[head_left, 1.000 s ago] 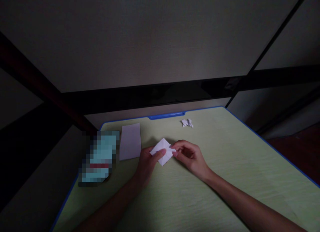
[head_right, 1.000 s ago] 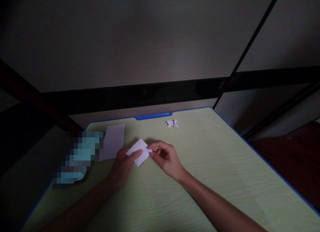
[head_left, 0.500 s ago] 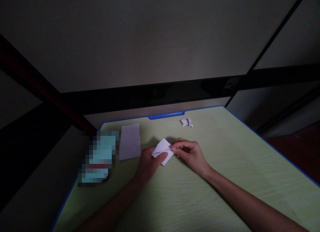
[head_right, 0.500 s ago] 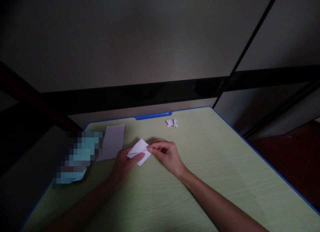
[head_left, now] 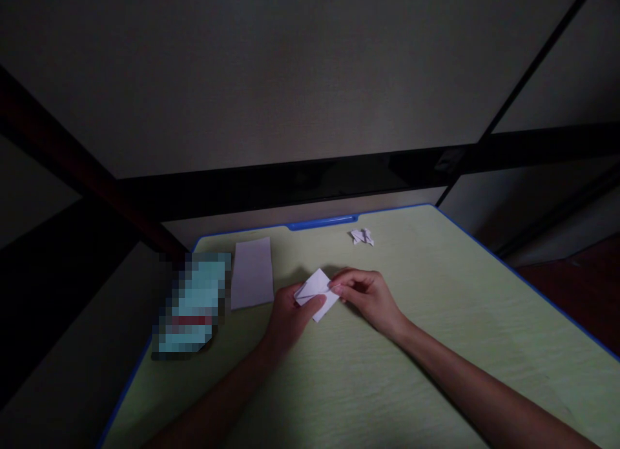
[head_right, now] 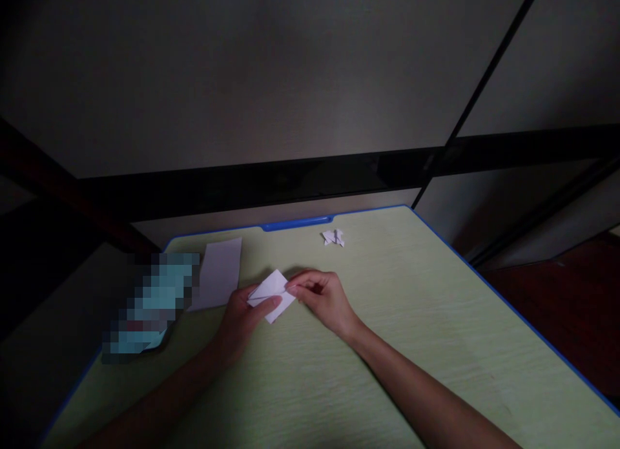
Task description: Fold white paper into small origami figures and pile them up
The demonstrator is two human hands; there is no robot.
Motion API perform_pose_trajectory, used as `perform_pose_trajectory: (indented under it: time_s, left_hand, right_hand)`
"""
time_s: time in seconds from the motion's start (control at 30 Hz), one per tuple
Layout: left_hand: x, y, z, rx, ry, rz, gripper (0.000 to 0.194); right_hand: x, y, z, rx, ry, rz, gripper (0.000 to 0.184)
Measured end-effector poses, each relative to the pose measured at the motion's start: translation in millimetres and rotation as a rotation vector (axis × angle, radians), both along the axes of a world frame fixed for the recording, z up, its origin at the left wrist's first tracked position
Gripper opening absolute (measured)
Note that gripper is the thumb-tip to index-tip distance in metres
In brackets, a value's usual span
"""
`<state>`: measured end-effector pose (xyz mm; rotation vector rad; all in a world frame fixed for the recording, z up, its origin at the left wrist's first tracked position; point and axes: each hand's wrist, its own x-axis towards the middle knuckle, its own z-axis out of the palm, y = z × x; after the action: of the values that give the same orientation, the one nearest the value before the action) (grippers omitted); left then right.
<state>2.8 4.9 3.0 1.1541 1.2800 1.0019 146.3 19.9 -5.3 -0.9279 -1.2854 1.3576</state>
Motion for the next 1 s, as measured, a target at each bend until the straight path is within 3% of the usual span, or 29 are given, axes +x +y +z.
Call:
perform_pose_trajectory:
  time_s: [0.17, 0.53, 1.0]
  left_hand:
    - [0.7, 0.0, -0.6, 0.003, 0.011, -0.004, 0.016]
    - [-1.7, 1.3, -2.9, -0.01, -0.031, 0.004, 0.019]
    - [-0.3, 3.0, 6.9, -0.085, 0.042, -0.186, 0.018]
  right_hand:
    - [-3.5, -2.2, -4.1, -0.115, 0.084, -0.055, 0.006]
    - [-5.1, -3.6, -0.6, -0.093, 0.019, -0.106, 0.009]
    - [-2.9, -2.6, -1.5, -0.021, -0.009, -0.019, 0.014]
